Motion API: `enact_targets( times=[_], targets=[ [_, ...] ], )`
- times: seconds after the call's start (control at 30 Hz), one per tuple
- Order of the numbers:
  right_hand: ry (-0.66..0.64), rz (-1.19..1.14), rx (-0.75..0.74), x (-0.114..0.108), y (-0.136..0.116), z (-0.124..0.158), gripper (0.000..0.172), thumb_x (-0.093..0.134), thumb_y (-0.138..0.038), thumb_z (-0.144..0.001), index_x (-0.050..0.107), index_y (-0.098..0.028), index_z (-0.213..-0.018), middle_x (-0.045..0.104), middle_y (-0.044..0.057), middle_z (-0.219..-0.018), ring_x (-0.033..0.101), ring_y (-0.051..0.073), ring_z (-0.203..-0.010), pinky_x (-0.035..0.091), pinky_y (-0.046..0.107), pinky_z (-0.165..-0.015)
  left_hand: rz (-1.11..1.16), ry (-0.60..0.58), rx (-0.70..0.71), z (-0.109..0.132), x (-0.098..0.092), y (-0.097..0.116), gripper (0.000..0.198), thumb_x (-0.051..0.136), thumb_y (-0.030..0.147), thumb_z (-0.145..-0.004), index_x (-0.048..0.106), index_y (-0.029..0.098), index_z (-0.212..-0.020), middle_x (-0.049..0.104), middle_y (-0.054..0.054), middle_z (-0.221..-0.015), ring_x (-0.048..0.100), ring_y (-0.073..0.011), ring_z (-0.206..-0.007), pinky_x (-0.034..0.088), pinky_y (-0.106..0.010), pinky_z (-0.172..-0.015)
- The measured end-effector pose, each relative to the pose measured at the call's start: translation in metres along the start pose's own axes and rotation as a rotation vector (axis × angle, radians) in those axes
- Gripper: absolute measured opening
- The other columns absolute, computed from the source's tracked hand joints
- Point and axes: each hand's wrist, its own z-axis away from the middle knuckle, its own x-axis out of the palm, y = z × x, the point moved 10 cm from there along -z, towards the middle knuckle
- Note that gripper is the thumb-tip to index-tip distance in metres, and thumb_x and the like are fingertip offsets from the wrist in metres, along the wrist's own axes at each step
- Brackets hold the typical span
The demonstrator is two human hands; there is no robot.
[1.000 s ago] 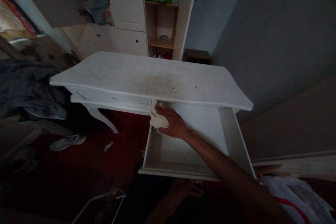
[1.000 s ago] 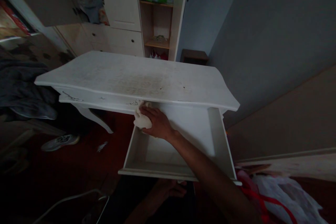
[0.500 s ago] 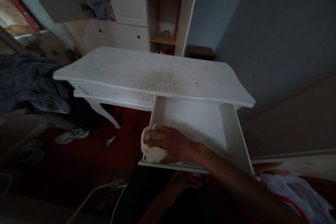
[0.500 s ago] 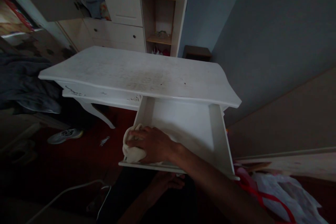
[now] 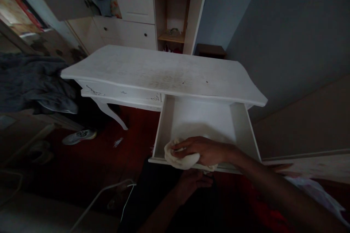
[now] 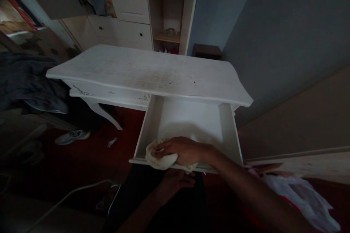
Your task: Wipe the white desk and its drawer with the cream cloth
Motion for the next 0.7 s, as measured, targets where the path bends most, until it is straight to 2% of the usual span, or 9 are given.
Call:
enact_targets(
  times=[0.17, 0.27, 0.4, 0.53, 0.7],
  targets=[
    [0.054, -0.073, 0.159, -0.005, 0.030, 0.059, 0.047, 0.061, -0.019, -0.089, 0.062, -0.035, -0.133, 0.058, 0.003, -0.143, 0.055, 0.020, -0.131, 0.039, 0.038, -0.110, 0.029, -0.011, -0.001, -0.001, -0.002, -0.001, 0.039, 0.082, 0.035, -0.073, 0.073, 0.009, -0.100, 0.075, -0.017, -0.102, 0.072, -0.0269, -0.088, 0.053, -0.044, -0.086],
    [0.129, -0.078, 0.290, -0.009, 0.052, 0.100, 0.042, 0.066, -0.026, -0.087, 0.065, -0.034, -0.129, 0.062, 0.005, -0.138, 0.057, 0.022, -0.127, 0.040, 0.041, -0.110, 0.025, -0.018, -0.003, -0.002, -0.004, -0.003, 0.034, 0.081, 0.034, -0.076, 0.074, 0.009, -0.097, 0.075, -0.017, -0.103, 0.072, -0.0261, -0.088, 0.053, -0.042, -0.086],
    [0.201, -0.047, 0.437, -0.013, 0.076, 0.148, 0.050, 0.073, -0.031, -0.082, 0.064, -0.030, -0.131, 0.063, 0.008, -0.137, 0.058, 0.024, -0.126, 0.041, 0.042, -0.109, 0.041, -0.006, -0.012, -0.004, -0.008, -0.004, 0.027, 0.080, 0.034, -0.077, 0.075, 0.010, -0.089, 0.076, -0.016, -0.103, 0.073, -0.0261, -0.089, 0.054, -0.041, -0.087],
    [0.231, 0.091, 0.396, -0.021, 0.073, 0.169, 0.046, 0.068, -0.031, -0.086, 0.064, -0.028, -0.132, 0.062, 0.010, -0.137, 0.057, 0.023, -0.127, 0.042, 0.040, -0.108, 0.132, -0.023, -0.013, -0.007, -0.010, -0.005, 0.016, 0.079, 0.027, -0.078, 0.075, 0.012, -0.080, 0.077, -0.015, -0.099, 0.074, -0.0264, -0.088, 0.056, -0.040, -0.085],
    [0.205, 0.449, 0.301, -0.033, 0.058, 0.172, 0.043, 0.064, -0.024, -0.090, 0.064, -0.033, -0.131, 0.059, 0.006, -0.141, 0.044, 0.024, -0.139, 0.030, 0.048, -0.116, 0.200, -0.088, -0.034, -0.009, -0.011, -0.007, 0.009, 0.076, 0.020, -0.079, 0.078, 0.012, -0.082, 0.076, -0.016, -0.102, 0.074, -0.0275, -0.090, 0.058, -0.039, -0.085]
  ],
)
